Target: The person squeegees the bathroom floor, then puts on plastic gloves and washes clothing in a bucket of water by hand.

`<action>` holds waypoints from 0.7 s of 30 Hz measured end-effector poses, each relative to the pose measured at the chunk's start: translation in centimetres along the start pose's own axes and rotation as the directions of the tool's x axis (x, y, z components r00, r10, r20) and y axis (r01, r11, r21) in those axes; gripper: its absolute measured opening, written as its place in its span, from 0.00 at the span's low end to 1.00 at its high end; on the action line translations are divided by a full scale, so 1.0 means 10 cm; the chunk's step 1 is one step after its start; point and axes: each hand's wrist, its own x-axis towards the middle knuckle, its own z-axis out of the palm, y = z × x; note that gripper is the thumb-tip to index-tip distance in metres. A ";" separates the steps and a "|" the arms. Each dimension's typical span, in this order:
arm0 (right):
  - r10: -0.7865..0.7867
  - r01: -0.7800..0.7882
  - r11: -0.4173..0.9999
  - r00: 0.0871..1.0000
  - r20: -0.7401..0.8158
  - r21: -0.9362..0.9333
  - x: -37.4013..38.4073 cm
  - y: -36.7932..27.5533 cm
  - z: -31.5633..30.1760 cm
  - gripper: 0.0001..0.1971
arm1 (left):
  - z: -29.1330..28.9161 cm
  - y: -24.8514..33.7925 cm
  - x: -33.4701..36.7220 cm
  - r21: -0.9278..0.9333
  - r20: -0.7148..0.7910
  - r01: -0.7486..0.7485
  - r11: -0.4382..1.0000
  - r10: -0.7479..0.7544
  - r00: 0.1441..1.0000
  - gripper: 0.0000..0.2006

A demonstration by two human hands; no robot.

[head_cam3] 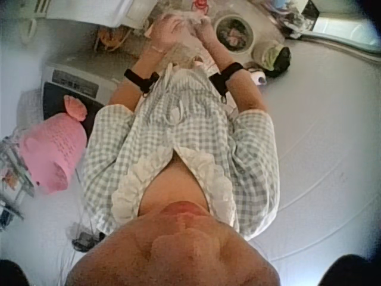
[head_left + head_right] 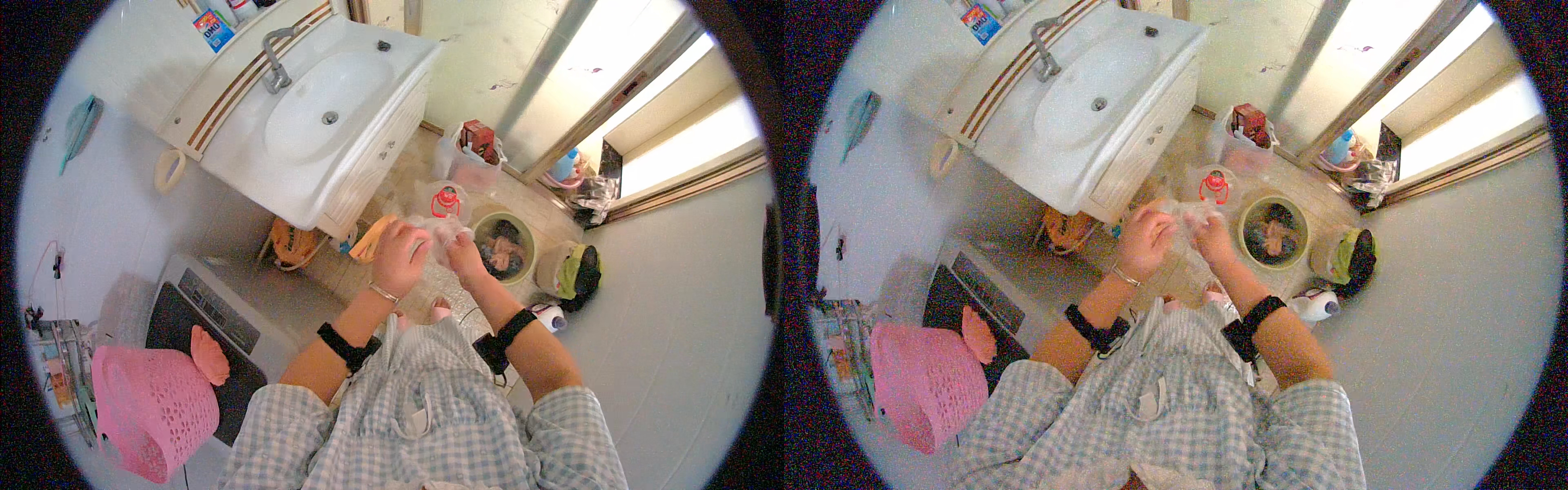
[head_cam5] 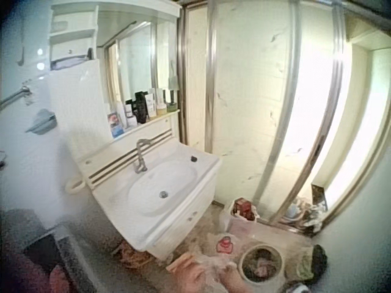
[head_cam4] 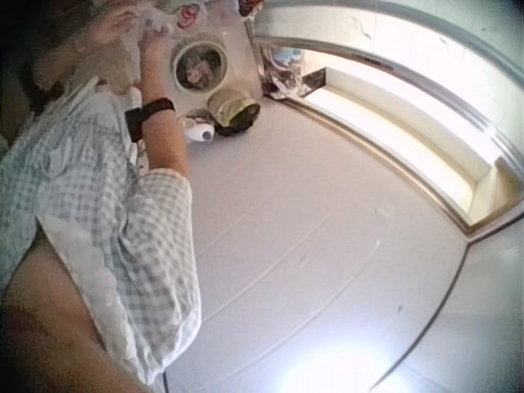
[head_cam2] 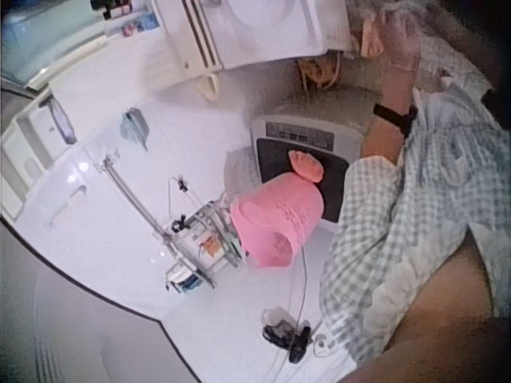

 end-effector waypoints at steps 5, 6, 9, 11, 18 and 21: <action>0.161 -0.251 0.752 0.966 0.200 0.609 0.21 0.10 -0.01 0.19 | 0.16 -0.12 -0.25 -0.007 0.280 0.365 0.931 -0.348 0.895 0.10; 0.151 -0.245 0.722 0.969 0.198 0.647 0.23 0.14 0.01 0.19 | 0.23 -0.13 -0.26 0.011 0.303 0.380 0.925 -0.365 0.880 0.10; 0.146 -0.246 0.774 0.966 0.213 0.583 0.27 0.21 0.06 0.17 | 0.43 -0.14 -0.21 0.137 0.346 0.388 0.911 -0.411 0.844 0.11; 0.215 -0.323 0.684 0.946 0.242 0.654 0.21 0.14 0.11 0.18 | 0.51 -0.17 -0.19 0.229 0.380 0.360 0.904 -0.424 0.822 0.11; 0.151 -0.231 0.572 0.973 0.175 0.787 0.45 0.48 -0.14 0.11 | 0.78 -0.27 -0.23 0.231 0.527 0.128 0.965 -0.234 0.817 0.06; 0.046 -0.039 0.560 0.999 0.016 0.827 0.42 0.53 -0.26 0.07 | 0.76 -0.19 -0.25 0.034 0.533 0.083 0.996 -0.088 0.842 0.04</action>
